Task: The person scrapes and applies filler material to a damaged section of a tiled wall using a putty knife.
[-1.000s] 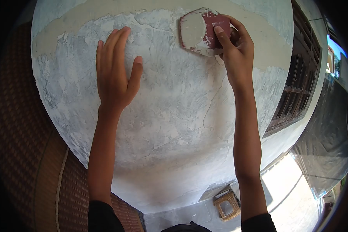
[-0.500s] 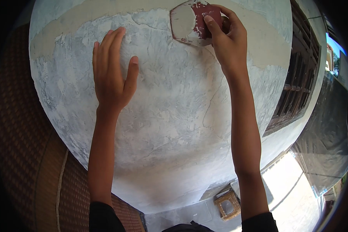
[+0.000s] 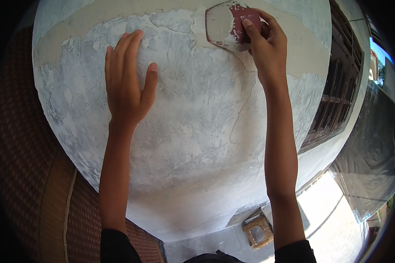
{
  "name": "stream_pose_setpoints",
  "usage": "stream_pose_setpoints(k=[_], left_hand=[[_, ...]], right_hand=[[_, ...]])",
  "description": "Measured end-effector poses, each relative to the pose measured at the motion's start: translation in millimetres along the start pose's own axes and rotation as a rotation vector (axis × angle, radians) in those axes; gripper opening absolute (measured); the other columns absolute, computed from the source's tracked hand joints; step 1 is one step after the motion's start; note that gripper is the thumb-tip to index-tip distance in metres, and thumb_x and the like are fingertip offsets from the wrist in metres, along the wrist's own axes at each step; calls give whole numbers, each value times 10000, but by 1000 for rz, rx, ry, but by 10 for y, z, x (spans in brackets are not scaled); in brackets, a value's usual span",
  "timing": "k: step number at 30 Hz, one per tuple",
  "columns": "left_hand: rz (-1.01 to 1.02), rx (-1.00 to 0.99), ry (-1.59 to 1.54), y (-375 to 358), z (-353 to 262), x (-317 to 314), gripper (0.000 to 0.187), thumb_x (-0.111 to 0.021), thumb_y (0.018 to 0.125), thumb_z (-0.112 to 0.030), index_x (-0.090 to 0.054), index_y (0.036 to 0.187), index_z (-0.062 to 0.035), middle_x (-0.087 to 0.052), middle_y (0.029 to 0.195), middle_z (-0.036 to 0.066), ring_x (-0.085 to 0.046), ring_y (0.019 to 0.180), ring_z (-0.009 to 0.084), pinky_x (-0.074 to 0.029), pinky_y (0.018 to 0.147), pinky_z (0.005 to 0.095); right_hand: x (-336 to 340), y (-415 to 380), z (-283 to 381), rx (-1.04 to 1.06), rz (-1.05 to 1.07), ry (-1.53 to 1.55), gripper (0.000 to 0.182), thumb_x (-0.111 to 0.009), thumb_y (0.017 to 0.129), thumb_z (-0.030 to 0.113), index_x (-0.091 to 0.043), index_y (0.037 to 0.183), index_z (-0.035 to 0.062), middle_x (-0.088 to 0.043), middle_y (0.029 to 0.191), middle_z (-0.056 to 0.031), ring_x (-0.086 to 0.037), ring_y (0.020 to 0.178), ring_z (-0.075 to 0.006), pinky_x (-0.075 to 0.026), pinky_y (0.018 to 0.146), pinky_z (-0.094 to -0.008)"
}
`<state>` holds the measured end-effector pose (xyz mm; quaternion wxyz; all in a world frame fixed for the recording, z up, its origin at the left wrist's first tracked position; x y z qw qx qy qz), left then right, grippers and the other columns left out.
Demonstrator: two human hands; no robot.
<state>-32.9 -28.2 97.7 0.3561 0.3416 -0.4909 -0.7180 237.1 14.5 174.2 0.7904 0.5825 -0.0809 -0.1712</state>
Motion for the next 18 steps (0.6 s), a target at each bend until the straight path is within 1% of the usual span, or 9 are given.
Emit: stream_pose_setpoints(k=[2,4,8,9,10,12,14,16,18], left_hand=[[4,2,-16,-4,12,-2,519,-480,1008,-293,-440,1474,-71,-499,1480,130,-417,1417,323,-184,1209,571],[-4,-27,4,9,-39,5,525,-532,966,-255,-470,1446,-51,-527,1442,140,-452,1391,316,-244,1185,569],[-4,-33,12,15,-69,-7,524,-528,972,-261,-467,1449,-52,-526,1443,141,-452,1391,316,-244,1185,568],[5,-13,5,7,-47,-9,522,-508,987,-272,-455,1461,-60,-511,1463,136,-433,1406,319,-214,1197,569],[15,7,-1,4,-22,-16,519,-487,1002,-282,-442,1473,-68,-496,1483,131,-414,1420,322,-184,1210,570],[6,11,-6,8,1,4,519,-486,1002,-282,-442,1473,-68,-494,1485,132,-413,1421,323,-185,1210,570],[-1,18,-10,5,8,5,519,-485,1002,-281,-442,1473,-67,-492,1487,133,-412,1421,324,-186,1209,571],[-10,-18,26,7,-11,5,527,-520,974,-268,-467,1449,-47,-525,1445,145,-452,1391,320,-240,1184,574],[-8,-19,31,8,-29,1,526,-520,974,-266,-468,1448,-45,-524,1445,146,-451,1391,320,-239,1185,574]], right_hand=[[195,-22,-54,-15,-79,47,418,-687,954,185,-589,1327,25,-716,1021,-83,-673,849,-124,-514,674,-262],[385,-4,-101,-42,-114,40,405,-681,955,168,-591,1320,19,-719,1034,-85,-682,866,-123,-522,696,-271],[248,-23,75,-33,-93,115,401,-688,950,172,-598,1315,30,-716,1019,-69,-674,871,-123,-512,714,-269],[150,-16,60,-38,-68,156,414,-696,947,200,-599,1312,30,-713,1008,-64,-665,874,-119,-499,704,-263],[79,-16,88,-17,-44,83,420,-697,947,205,-596,1314,26,-712,1007,-64,-662,877,-117,-496,694,-262],[23,28,81,55,12,-4,434,-693,950,205,-586,1326,16,-710,1016,-71,-659,879,-118,-488,664,-260],[164,10,4,11,-27,-2,437,-691,949,198,-583,1330,13,-710,1017,-75,-659,872,-117,-486,655,-257],[356,-3,-116,-68,-107,64,439,-684,949,171,-576,1339,4,-709,1020,-86,-663,853,-119,-483,635,-246],[473,21,-122,-45,-102,92,435,-683,947,164,-579,1339,8,-706,1020,-92,-665,859,-129,-496,665,-254]])
Point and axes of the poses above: each hand's wrist, its own y-axis towards the middle knuckle, its own x-axis out of the back of the hand, z = x × y, the point moved 10 cm from there along y, towards the middle knuckle
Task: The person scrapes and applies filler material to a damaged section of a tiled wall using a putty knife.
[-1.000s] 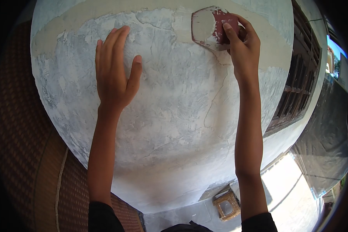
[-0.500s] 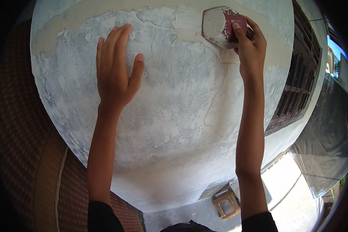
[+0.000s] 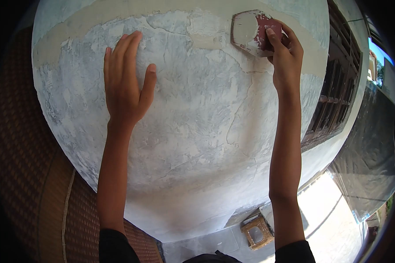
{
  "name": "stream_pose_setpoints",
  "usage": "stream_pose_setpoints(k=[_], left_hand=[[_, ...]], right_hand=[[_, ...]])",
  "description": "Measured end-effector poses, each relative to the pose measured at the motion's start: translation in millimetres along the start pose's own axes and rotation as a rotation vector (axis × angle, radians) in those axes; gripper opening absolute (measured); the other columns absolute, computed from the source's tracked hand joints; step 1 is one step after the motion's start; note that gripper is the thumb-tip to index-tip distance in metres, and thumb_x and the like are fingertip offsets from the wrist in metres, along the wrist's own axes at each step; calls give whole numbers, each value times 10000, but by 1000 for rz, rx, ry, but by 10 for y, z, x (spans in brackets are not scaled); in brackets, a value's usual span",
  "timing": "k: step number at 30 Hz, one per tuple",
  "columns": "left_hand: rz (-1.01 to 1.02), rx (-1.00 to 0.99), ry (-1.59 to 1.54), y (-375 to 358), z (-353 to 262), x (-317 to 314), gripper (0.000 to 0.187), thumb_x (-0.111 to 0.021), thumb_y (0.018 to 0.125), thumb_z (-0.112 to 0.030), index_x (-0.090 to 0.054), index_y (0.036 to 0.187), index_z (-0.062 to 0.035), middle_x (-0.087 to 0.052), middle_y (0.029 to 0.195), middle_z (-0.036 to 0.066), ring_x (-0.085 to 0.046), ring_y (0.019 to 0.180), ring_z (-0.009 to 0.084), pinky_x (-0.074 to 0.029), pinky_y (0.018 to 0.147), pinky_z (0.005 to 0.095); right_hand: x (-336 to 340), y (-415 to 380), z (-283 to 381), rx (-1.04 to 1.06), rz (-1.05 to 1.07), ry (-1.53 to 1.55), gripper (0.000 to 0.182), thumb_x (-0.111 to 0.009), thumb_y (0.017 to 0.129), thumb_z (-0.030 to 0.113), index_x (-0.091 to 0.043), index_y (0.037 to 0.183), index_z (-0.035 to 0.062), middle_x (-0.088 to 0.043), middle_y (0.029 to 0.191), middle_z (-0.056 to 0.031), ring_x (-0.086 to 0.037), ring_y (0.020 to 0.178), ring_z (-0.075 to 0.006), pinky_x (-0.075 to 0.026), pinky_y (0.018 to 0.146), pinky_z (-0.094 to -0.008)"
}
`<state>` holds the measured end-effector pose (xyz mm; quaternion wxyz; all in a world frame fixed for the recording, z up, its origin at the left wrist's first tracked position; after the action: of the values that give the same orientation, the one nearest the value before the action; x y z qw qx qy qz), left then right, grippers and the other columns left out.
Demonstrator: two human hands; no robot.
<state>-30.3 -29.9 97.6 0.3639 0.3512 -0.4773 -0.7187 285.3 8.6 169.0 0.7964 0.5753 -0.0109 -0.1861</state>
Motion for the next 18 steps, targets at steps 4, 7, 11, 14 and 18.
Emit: stream_pose_setpoints(k=[4,7,11,14,18], left_hand=[[9,-1,20,4,-19,-9,524,-520,971,-257,-471,1446,-40,-526,1443,149,-449,1392,321,-236,1186,575],[-6,6,5,3,-1,10,527,-525,964,-249,-472,1445,-41,-528,1442,146,-450,1392,320,-235,1187,574],[-3,12,6,6,8,19,526,-528,962,-245,-473,1445,-43,-527,1442,147,-452,1389,321,-237,1186,573],[8,6,9,13,-21,2,524,-531,961,-239,-476,1444,-44,-526,1443,149,-454,1388,319,-238,1185,573],[5,16,3,7,-2,5,527,-536,959,-240,-475,1445,-45,-527,1443,150,-451,1391,321,-237,1183,577]], right_hand=[[-153,5,146,17,27,22,432,-687,948,189,-590,1337,27,-707,1010,-73,-656,860,-124,-491,680,-264],[-265,40,100,56,70,-134,425,-692,949,201,-598,1325,27,-709,1005,-64,-651,854,-115,-484,671,-255],[-72,56,32,42,34,-76,412,-689,950,189,-603,1318,26,-709,1002,-61,-648,836,-104,-473,655,-240],[-31,-1,71,15,5,16,387,-682,951,167,-611,1305,26,-709,1005,-59,-642,817,-91,-460,638,-223],[-169,15,57,102,73,-103,384,-681,954,173,-614,1303,28,-709,1000,-63,-647,822,-104,-469,648,-217]])
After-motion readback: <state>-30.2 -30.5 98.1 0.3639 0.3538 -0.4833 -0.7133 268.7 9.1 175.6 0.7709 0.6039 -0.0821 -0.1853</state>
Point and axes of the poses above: each hand's wrist, its own y-axis towards the middle knuckle, its own x-axis out of the back of the hand, z = x × y, the point moved 10 cm from there along y, towards the middle knuckle
